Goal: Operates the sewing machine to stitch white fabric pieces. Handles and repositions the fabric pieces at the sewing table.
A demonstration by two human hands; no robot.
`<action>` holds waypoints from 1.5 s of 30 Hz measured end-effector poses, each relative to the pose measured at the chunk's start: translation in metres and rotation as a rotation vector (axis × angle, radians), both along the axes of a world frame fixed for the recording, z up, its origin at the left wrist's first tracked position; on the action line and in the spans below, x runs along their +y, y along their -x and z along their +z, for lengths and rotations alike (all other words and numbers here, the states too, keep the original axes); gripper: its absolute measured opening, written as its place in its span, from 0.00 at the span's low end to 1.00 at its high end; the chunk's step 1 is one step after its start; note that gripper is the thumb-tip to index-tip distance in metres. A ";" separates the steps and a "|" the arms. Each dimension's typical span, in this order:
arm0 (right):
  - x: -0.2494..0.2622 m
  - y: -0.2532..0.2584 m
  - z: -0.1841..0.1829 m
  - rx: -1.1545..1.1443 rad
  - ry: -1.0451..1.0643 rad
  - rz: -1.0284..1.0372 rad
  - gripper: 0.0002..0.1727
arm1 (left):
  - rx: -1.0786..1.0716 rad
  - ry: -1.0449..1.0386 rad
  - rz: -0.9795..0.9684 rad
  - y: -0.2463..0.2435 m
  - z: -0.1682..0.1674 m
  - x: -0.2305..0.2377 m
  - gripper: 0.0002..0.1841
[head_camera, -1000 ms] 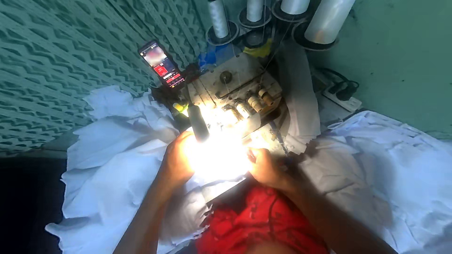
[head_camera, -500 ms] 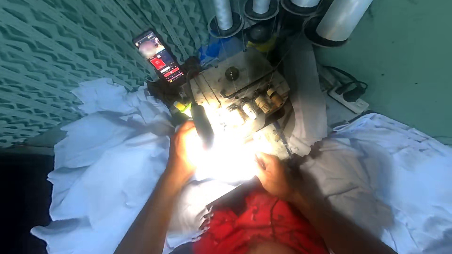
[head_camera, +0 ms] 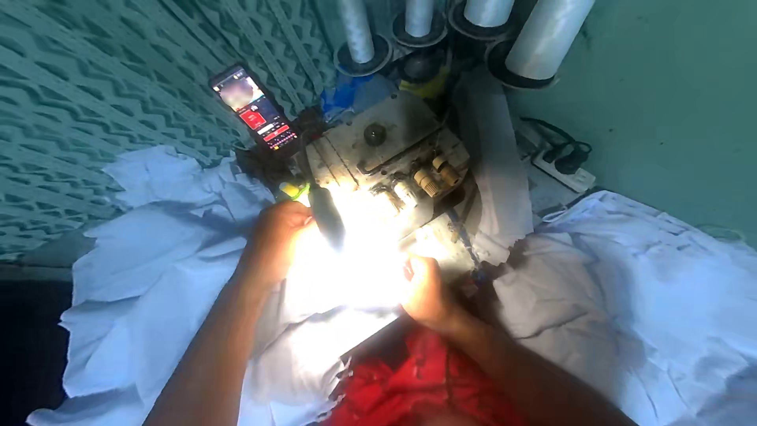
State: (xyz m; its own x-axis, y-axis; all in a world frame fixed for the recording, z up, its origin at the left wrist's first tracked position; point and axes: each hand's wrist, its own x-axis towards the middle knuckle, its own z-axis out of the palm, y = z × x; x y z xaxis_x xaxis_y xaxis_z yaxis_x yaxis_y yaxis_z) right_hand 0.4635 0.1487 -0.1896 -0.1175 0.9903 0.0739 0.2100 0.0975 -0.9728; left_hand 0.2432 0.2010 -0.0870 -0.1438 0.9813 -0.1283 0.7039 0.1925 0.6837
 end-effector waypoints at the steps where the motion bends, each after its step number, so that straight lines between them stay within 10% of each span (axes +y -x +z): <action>1: 0.002 0.001 -0.002 -0.018 -0.031 -0.009 0.07 | -0.176 0.067 0.046 0.003 0.002 -0.004 0.05; 5: 0.007 0.000 -0.003 -0.116 -0.187 -0.071 0.06 | -0.785 0.285 0.132 -0.001 -0.002 -0.053 0.08; 10: 0.007 0.001 0.020 0.060 -0.295 0.073 0.12 | -1.044 0.164 0.147 -0.025 -0.016 -0.103 0.11; 16: -0.008 -0.016 0.057 0.331 0.036 0.386 0.16 | -0.841 -0.158 -0.020 -0.045 -0.014 -0.126 0.05; 23: -0.050 -0.050 0.092 0.214 -0.395 0.289 0.05 | -0.403 -0.758 -0.253 -0.074 0.001 -0.158 0.07; 34: -0.092 -0.043 -0.015 -0.107 -0.297 0.045 0.12 | -0.335 -0.438 0.030 -0.129 -0.081 -0.205 0.20; 45: -0.086 -0.035 0.008 0.059 -0.487 0.113 0.06 | -0.831 -0.178 0.190 -0.089 -0.052 -0.158 0.06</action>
State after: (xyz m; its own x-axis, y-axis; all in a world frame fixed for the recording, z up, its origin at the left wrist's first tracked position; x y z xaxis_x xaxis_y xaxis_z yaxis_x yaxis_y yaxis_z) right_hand 0.4981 0.0622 -0.1820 -0.2038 0.8207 0.5337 0.1183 0.5618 -0.8188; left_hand 0.3325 0.0429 -0.1389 -0.2346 0.9657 -0.1114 -0.0698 0.0976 0.9928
